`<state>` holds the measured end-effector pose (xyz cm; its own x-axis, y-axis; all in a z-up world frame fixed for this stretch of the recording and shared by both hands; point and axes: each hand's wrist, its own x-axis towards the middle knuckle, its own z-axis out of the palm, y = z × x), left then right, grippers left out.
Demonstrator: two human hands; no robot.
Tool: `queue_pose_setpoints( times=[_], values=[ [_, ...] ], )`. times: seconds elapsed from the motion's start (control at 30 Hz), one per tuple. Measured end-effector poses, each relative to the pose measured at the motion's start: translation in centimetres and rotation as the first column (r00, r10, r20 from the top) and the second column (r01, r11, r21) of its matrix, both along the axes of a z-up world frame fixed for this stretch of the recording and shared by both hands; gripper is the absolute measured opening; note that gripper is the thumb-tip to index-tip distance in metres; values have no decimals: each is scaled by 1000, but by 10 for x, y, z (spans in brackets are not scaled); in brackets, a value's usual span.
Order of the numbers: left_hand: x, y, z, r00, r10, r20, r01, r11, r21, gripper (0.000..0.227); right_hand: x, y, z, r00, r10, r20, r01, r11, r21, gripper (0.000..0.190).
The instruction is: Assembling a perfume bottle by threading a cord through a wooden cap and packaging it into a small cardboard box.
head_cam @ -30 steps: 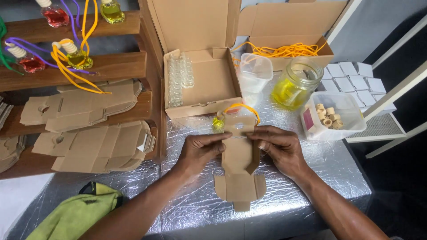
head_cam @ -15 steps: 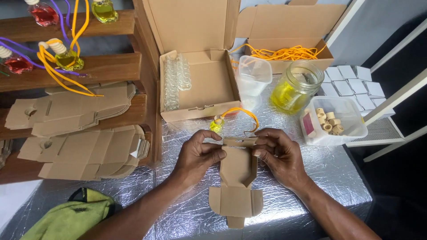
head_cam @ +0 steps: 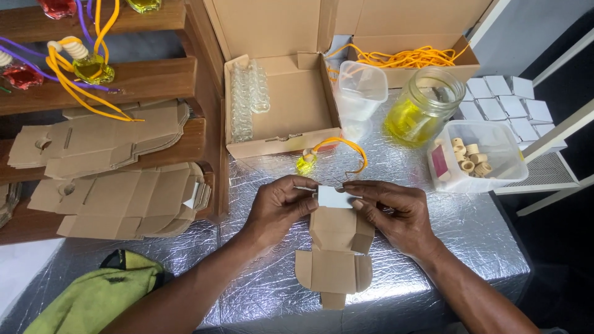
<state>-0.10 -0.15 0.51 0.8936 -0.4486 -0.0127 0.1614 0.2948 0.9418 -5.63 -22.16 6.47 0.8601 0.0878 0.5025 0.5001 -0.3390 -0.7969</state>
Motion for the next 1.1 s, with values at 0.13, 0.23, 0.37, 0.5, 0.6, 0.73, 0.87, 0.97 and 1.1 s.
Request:
queue_pose_setpoints(
  times=[0.13, 0.23, 0.37, 0.5, 0.6, 0.73, 0.87, 0.97, 1.1],
  values=[
    [-1, 1, 2, 1000, -1, 23, 1, 1000, 7, 33, 0, 2, 2, 999, -30, -38, 31, 1000, 7, 26],
    [0, 1, 4, 999, 1, 39, -2, 1000, 29, 31, 1, 2, 2, 997, -25, -70, 22, 999, -41, 23],
    [0, 1, 6, 1000, 4, 4, -4, 1000, 13, 30, 2, -1, 0, 994, -9, -108, 8, 1000, -9, 23],
    [2, 2, 1, 1000, -10, -9, 10, 1000, 13, 26, 0, 5, 4, 976, 62, -208, -54, 997, 46, 27],
    [1, 4, 4, 1000, -9, -13, 10, 1000, 23, 25, 1, 5, 7, 979, 79, -188, -74, 997, 32, 26],
    [0, 4, 10, 1000, -24, -2, 24, 999, 49, 24, 0, 2, 2, 988, 65, -143, -67, 998, -9, 22],
    [-2, 4, 16, 996, -33, 88, 21, 990, 140, 26, 1, 2, 1, 999, 23, -49, -28, 995, -101, 17],
    [-3, 4, 15, 992, 7, 126, -28, 985, 170, 23, 0, -1, -1, 996, 50, -78, -56, 996, -74, 27],
    [-2, 3, 17, 985, 122, 118, -138, 980, 141, 21, -3, -3, -1, 974, 138, -179, -114, 984, 138, 37]
  ],
)
